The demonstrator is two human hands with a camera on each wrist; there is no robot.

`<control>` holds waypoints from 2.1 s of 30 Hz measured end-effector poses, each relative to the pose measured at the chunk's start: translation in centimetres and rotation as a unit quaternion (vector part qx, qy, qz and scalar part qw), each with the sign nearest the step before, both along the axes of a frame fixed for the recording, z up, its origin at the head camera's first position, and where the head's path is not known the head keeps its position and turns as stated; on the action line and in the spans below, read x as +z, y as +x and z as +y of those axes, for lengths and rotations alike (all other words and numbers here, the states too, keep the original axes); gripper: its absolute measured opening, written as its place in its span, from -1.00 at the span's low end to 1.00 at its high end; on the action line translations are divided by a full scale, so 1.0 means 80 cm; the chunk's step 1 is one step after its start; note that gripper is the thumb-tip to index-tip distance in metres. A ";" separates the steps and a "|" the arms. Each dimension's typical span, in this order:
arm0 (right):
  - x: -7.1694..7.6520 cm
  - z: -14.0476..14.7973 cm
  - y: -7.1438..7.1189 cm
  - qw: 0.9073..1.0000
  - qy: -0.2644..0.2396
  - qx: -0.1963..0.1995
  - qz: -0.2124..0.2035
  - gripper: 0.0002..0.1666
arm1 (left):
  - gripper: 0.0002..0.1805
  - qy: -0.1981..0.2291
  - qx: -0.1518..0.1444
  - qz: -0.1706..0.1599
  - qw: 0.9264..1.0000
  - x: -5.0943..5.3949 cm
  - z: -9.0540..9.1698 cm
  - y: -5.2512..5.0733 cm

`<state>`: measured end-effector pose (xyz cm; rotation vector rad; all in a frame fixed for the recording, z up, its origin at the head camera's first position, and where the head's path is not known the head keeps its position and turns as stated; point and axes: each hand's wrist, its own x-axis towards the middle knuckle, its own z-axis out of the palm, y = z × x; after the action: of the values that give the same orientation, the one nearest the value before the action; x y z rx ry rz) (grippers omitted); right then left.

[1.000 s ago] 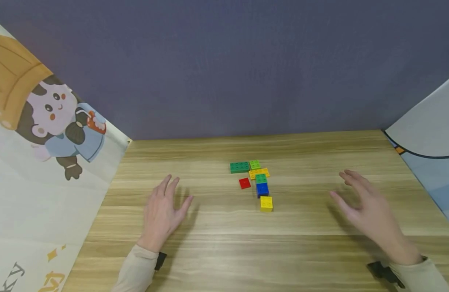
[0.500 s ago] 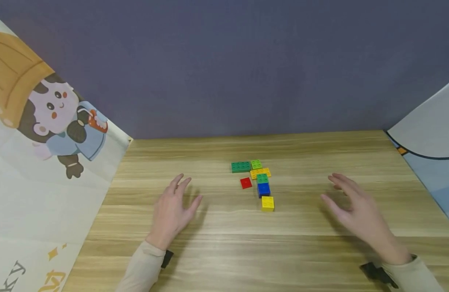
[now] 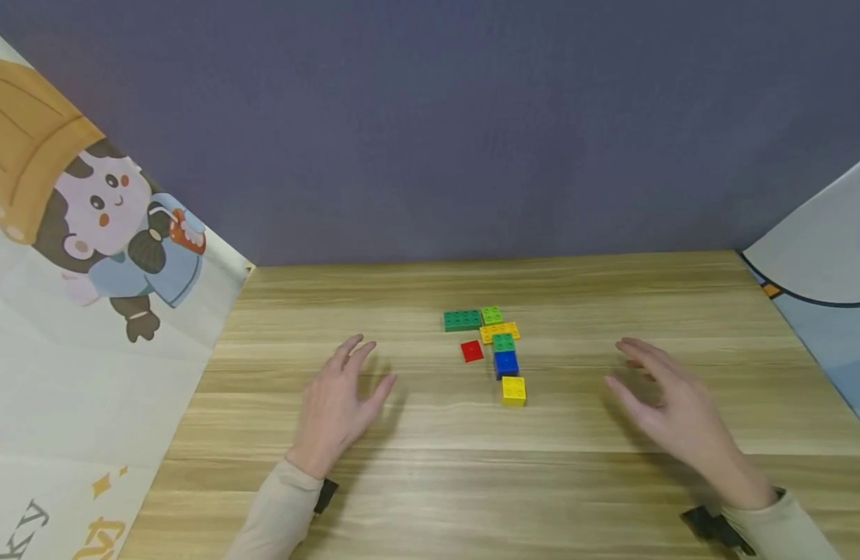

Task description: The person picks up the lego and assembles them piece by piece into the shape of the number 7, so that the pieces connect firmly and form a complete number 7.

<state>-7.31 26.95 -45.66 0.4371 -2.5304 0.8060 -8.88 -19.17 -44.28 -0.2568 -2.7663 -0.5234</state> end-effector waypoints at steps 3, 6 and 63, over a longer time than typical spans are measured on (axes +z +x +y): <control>0.000 -0.003 0.000 1.000 0.001 0.003 -0.009 -0.24 | -0.32 0.005 -0.003 -0.006 1.000 0.000 0.003 0.000; 0.000 -0.006 0.000 1.000 -0.003 0.005 -0.017 -0.24 | -0.33 0.007 -0.008 -0.009 1.000 0.000 0.005 0.000; -0.019 -0.089 -0.004 0.972 -0.084 0.104 -0.193 -0.36 | -0.41 0.009 -0.118 -0.046 0.992 0.003 0.087 -0.015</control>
<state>-7.59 19.85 -47.17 0.5407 -2.7637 1.2838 -10.11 -12.22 -44.06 -0.5731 -2.8359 -0.6334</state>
